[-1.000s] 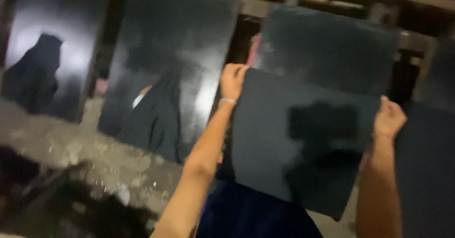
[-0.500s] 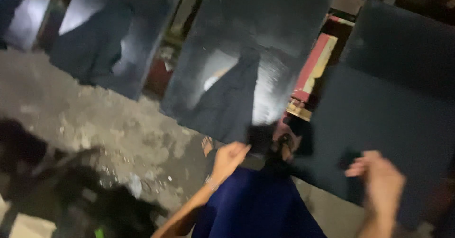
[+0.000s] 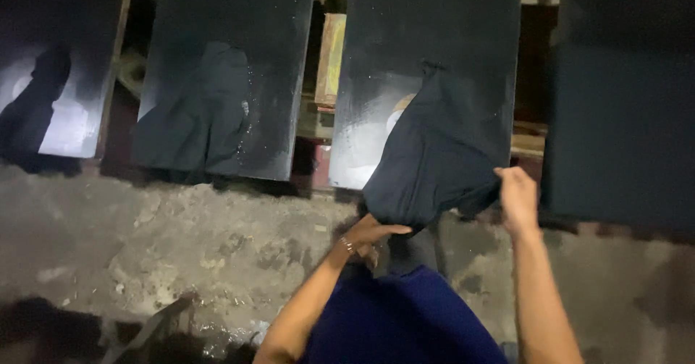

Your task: The person repeatedly picks up black and beige fabric pieces from a row of tables, unfolds them, and lays them flat. The person handles the items one at a time, smoothing them out on the surfaces.

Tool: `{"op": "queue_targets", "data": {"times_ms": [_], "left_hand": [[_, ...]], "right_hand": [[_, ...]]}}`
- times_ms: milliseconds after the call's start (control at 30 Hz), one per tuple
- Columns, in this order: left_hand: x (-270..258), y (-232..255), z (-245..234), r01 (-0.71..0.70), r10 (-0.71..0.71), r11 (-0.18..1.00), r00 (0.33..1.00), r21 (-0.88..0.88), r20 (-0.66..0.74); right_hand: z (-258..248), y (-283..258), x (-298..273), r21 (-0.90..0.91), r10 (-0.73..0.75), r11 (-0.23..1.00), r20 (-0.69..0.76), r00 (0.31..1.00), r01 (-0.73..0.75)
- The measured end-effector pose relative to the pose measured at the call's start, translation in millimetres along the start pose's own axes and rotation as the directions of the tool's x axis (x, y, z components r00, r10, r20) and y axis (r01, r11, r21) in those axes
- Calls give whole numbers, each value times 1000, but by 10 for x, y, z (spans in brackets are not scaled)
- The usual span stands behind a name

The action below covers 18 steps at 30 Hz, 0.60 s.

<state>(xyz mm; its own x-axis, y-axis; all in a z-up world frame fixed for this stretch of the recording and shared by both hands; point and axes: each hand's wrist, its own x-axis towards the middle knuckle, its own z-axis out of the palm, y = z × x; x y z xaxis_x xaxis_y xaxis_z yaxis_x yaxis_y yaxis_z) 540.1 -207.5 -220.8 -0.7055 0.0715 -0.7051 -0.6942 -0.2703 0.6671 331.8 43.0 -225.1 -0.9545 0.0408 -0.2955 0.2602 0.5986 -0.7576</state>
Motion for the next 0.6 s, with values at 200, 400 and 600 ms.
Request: {"op": "queue_targets", "data": {"times_ms": [200,400,600], "left_hand": [[1346,-2307,-866,-196,159,393,977,-899,-143],[-27,-1156,-5,264,-203,740,965,-619,168],[-1112,126,-357,176,-123,966,957,-189,263]], "right_hand": [[-388,-739,-643,92,492,837,306,815,-540],[-627,-1343,-1329,-14,653,675,475,589,-737],[-1444,-490,-931,321,460,799,217,861,-508]]}}
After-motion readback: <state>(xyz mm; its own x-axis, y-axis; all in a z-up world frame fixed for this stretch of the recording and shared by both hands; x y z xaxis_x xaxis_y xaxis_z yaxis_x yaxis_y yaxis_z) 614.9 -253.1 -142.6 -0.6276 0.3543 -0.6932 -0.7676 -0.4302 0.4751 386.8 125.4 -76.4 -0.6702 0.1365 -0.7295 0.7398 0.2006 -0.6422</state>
